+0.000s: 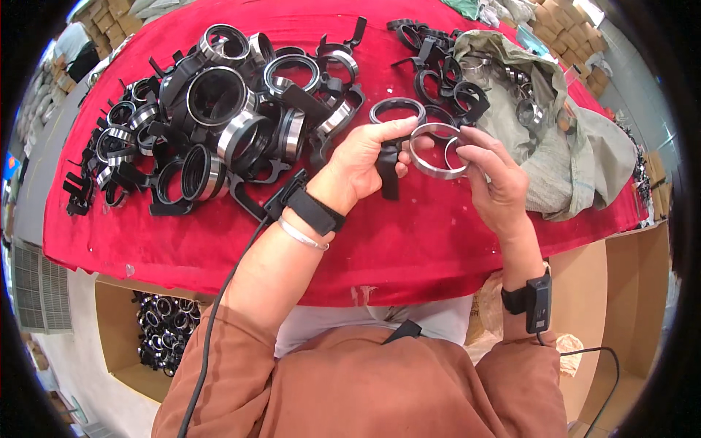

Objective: The recorder is manually assembling metal rings onto black circular plastic components on a table.

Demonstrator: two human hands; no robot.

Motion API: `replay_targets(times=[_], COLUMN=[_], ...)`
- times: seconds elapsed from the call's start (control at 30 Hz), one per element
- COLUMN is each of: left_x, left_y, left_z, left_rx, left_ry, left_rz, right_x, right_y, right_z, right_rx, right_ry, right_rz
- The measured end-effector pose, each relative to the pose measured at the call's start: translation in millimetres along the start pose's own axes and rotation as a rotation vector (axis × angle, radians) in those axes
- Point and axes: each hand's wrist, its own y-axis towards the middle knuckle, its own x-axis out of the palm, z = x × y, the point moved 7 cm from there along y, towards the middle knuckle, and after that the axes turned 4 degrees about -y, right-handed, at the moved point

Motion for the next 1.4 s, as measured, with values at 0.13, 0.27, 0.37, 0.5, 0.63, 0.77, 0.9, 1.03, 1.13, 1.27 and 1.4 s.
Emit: replay_targets(times=[0.13, 0.27, 0.37, 0.5, 0.63, 0.77, 0.9, 1.03, 1.13, 1.27, 1.4], left_x=[-1, 11, 16, 23, 23, 23, 22, 14, 17, 24, 18], left_y=[-5, -13, -15, -19, -17, -17, -12, -4, -7, -1, 1], left_z=[7, 26, 28, 30, 29, 28, 22, 5, 3, 2, 4], left_rx=[0.118, 0.404, 0.48, 0.546, 0.539, 0.551, 0.503, 0.155, 0.171, 0.221, 0.243], left_ry=[0.178, 0.424, 0.468, 0.517, 0.536, 0.534, 0.496, 0.345, 0.333, 0.303, 0.318], left_rz=[0.029, 0.071, 0.059, 0.052, 0.059, 0.068, -0.022, -0.083, -0.161, -0.201, -0.179], right_x=[-3, -2, 5, 10, 10, 17, 16, -16, -2, 8, 16], right_y=[0, -1, -4, -6, 0, 4, 6, 21, 34, 43, 49], right_z=[-20, -38, -43, -42, -48, -45, -42, -26, -17, -19, -18], right_rx=[-0.137, -0.01, -0.048, -0.141, -0.125, -0.053, -0.064, 0.11, 0.162, 0.046, 0.0], right_ry=[-0.112, -0.02, -0.096, -0.371, -0.52, -0.545, -0.536, -0.367, -0.117, -0.129, -0.107], right_rz=[-0.113, -0.218, -0.217, -0.1, -0.097, -0.067, -0.07, -0.08, -0.234, -0.312, -0.332])
